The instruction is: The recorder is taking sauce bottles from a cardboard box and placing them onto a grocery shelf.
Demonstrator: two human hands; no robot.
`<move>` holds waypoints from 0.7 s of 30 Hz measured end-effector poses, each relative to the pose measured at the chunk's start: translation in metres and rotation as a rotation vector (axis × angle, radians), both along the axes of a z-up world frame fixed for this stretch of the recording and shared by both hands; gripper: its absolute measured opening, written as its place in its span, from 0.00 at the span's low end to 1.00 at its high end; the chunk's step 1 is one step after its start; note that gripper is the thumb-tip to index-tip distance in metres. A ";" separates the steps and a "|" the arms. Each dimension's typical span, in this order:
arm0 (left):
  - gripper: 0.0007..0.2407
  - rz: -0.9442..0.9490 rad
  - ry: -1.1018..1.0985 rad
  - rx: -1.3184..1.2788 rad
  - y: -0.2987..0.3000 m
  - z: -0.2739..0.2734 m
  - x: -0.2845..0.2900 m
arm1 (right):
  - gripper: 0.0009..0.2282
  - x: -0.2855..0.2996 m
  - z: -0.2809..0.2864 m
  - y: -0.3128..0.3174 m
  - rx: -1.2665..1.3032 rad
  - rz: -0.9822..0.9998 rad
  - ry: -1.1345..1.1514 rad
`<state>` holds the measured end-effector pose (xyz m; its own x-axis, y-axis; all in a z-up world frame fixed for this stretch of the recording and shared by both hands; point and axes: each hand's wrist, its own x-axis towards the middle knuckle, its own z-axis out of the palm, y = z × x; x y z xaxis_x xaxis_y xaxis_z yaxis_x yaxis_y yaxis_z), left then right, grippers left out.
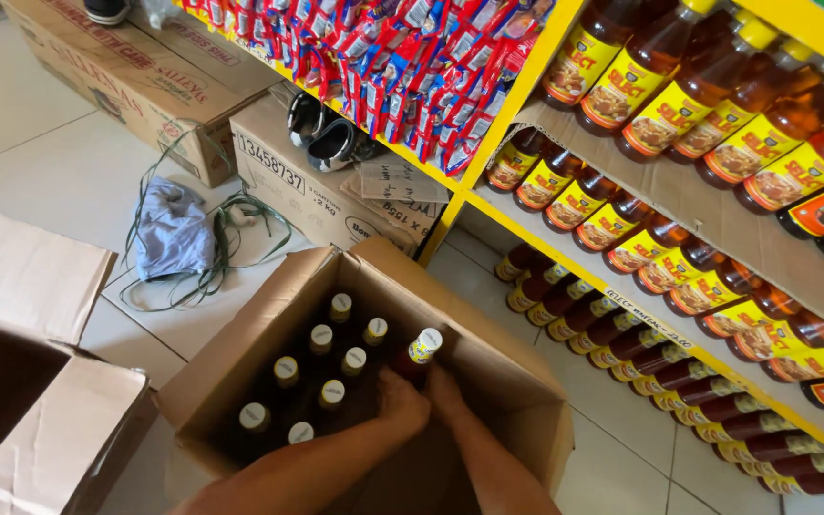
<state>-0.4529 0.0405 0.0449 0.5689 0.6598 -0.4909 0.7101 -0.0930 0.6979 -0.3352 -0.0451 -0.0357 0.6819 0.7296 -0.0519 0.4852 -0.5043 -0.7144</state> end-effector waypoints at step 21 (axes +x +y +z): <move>0.29 -0.209 -0.722 0.275 -0.012 0.176 -0.054 | 0.30 -0.049 0.361 -0.034 -0.095 0.087 0.096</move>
<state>-0.5064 0.0283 0.2210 0.8093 0.5486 0.2102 0.0410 -0.4097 0.9113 -0.3846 -0.0794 0.3256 0.6053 0.7742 -0.1848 0.4618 -0.5307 -0.7107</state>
